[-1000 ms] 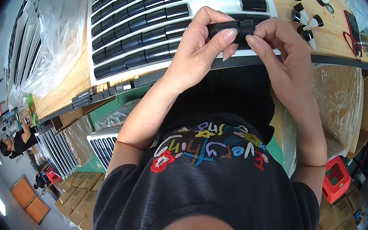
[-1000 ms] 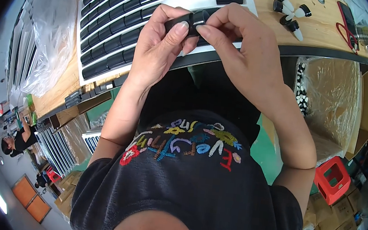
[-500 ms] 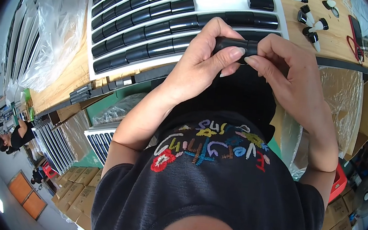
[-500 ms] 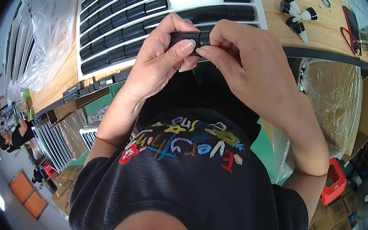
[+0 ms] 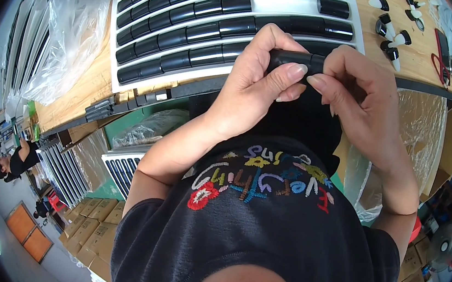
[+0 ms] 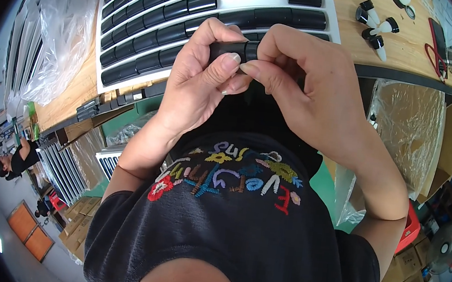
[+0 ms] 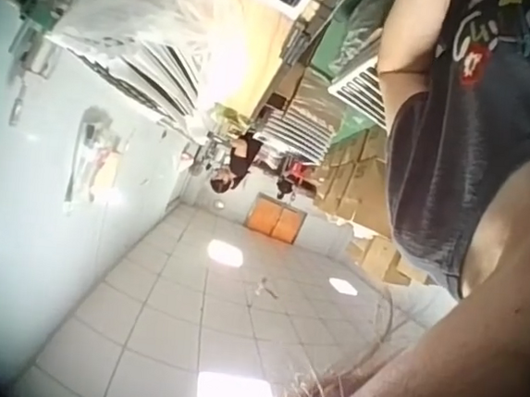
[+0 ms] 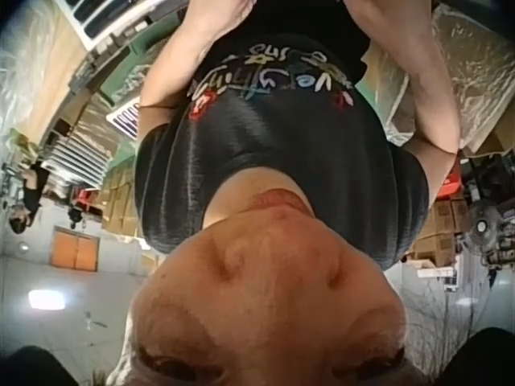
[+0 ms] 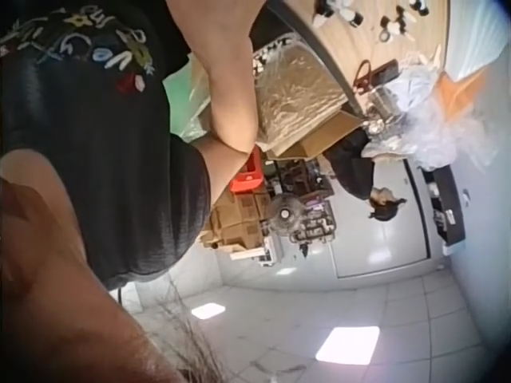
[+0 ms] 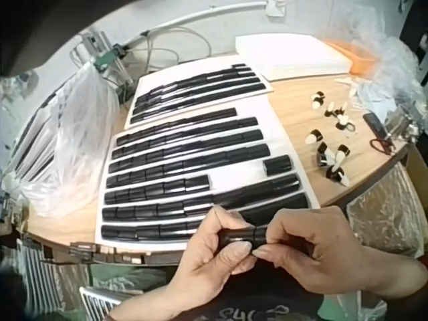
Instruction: Manually placing black cylindrical components into white molded trays on an assembly table.
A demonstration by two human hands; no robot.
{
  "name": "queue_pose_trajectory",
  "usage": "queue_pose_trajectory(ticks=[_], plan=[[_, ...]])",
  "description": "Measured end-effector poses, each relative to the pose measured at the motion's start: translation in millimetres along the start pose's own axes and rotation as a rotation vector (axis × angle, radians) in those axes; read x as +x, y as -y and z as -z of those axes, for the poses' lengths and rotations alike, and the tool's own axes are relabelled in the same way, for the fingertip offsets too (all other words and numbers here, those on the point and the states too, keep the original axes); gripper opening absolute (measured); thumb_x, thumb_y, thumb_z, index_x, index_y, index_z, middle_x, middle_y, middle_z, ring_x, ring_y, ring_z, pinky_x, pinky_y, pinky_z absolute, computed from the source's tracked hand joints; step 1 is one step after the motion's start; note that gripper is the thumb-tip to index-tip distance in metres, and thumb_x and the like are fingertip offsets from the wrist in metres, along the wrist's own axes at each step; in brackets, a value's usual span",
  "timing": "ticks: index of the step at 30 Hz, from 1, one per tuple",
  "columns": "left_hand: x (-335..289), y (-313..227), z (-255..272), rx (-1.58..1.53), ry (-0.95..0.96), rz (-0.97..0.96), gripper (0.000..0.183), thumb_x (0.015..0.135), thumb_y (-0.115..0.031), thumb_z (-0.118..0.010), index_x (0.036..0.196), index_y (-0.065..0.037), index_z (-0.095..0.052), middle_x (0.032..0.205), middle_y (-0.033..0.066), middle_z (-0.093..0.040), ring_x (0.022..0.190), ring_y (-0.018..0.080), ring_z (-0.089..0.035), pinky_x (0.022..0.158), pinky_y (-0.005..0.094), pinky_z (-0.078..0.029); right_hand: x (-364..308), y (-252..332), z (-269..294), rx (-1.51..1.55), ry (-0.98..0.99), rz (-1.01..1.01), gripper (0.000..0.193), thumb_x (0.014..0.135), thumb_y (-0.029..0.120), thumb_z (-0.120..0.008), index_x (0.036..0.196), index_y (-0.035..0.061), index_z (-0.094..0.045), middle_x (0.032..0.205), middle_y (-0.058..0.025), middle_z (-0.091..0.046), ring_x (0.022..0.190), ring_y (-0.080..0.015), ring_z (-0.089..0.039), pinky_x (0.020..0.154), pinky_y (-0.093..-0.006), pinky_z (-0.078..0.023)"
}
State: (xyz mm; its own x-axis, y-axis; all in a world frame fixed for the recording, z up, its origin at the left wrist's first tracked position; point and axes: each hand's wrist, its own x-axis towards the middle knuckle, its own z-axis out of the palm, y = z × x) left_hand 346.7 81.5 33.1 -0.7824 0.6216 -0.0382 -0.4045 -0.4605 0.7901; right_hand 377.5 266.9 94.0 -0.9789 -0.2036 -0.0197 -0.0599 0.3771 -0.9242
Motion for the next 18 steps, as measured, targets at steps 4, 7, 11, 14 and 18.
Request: queue_pose_trajectory(ticks=[4,7,11,14,18], plan=[[0,5,2,0.099,-0.059,-0.039,0.017,0.1,-0.009,-0.055,0.114,-0.005,-0.045,0.099,0.003,-0.048,0.071,0.0078,-0.044,0.062,0.0206,-0.037,3,-8,-4,-0.018,0.029,-0.047,0.021,0.095,0.008,-0.063,0.079,0.0028,-0.05,0.07,0.0017,-0.048,0.061,-0.0036,-0.048,0.053,-0.0194,-0.038],[6,2,12,0.28,-0.005,-0.078,0.017,0.1,-0.009,-0.055,0.112,-0.005,-0.045,0.095,0.003,-0.05,0.071,0.0073,-0.043,0.061,0.0202,-0.036,9,-20,-8,0.026,0.049,-0.071,0.024,0.096,0.012,-0.063,0.078,0.0031,-0.049,0.07,0.0018,-0.048,0.062,-0.0035,-0.048,0.054,-0.0197,-0.038],[28,-6,35,0.38,0.01,0.046,0.013,0.102,-0.013,-0.053,0.11,-0.005,-0.046,0.082,0.0038,-0.052,0.071,0.0094,-0.048,0.064,0.0254,-0.042,35,-32,-1,-0.018,0.096,-0.033,0.028,0.097,0.02,-0.062,0.078,0.004,-0.049,0.066,0.0033,-0.046,0.062,-0.0032,-0.045,0.054,-0.0207,-0.035],[60,-14,60,1.222,-0.162,-0.374,0.017,0.096,-0.008,-0.058,0.112,-0.004,-0.052,0.091,0.0123,-0.056,0.086,0.0249,-0.055,0.075,0.0379,-0.046,73,-59,7,-0.229,-0.07,-0.001,0.034,0.094,0.031,-0.064,0.076,0.0047,-0.052,0.062,0.0021,-0.047,0.06,-0.0054,-0.043,0.055,-0.0253,-0.033],[76,-29,96,1.828,-0.038,-0.437,0.022,0.089,-0.005,-0.061,0.108,-0.016,-0.062,0.103,0.0125,-0.052,0.1,0.0325,-0.051,0.082,0.044,-0.042,107,-126,28,-0.474,-0.171,0.07,0.033,0.093,0.034,-0.064,0.085,0.0026,-0.063,0.065,-0.0024,-0.053,0.061,-0.0126,-0.049,0.061,-0.0296,-0.04]])
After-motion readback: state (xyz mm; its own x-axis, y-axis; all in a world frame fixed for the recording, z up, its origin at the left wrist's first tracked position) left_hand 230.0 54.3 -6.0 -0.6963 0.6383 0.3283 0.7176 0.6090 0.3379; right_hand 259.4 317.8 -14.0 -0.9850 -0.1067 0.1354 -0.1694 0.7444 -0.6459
